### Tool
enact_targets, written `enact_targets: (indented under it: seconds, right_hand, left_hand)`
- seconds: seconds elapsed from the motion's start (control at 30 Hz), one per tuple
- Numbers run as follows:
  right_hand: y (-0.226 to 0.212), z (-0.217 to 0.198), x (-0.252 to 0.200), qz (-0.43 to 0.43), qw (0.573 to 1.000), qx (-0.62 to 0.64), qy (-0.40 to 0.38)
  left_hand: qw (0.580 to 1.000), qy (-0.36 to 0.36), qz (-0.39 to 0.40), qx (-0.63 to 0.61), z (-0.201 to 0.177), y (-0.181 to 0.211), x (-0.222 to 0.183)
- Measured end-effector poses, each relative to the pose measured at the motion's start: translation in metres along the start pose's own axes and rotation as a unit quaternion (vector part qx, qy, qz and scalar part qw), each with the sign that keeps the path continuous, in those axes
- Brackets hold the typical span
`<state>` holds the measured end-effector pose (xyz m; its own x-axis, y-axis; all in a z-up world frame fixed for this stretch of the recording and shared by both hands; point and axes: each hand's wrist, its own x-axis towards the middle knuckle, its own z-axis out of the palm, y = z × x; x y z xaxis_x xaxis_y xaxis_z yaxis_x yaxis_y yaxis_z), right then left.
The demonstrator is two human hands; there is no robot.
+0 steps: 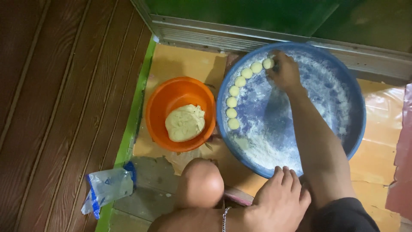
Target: Shaping small pieces of dough into balls by rolling them between palms and placing them in a bowl.
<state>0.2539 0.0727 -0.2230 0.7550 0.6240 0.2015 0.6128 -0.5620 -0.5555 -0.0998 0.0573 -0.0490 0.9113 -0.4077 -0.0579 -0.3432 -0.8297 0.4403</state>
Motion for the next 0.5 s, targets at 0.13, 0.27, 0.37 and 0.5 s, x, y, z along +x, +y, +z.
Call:
enact_targets:
  seconds: [0.13, 0.27, 0.37, 0.5]
  right_hand:
    - [-0.003, 0.006, -0.002, -0.022, 0.998, 0.009, 0.060]
    - [0.000, 0.013, 0.001, -0.012, 0.993, 0.092, 0.067]
    - [0.013, 0.025, 0.001, -0.008, 0.997, -0.002, 0.073]
    - [0.009, 0.020, -0.001, 0.015, 0.997, -0.055, 0.050]
  left_hand:
    - [0.999, 0.002, -0.003, 0.033, -0.006, 0.003, 0.000]
    - [0.999, -0.003, 0.003, 0.047, 0.001, 0.006, 0.003]
    - [0.997, 0.003, -0.004, 0.071, 0.002, 0.007, 0.004]
    - [0.997, -0.013, -0.007, 0.071, -0.003, 0.008, 0.005]
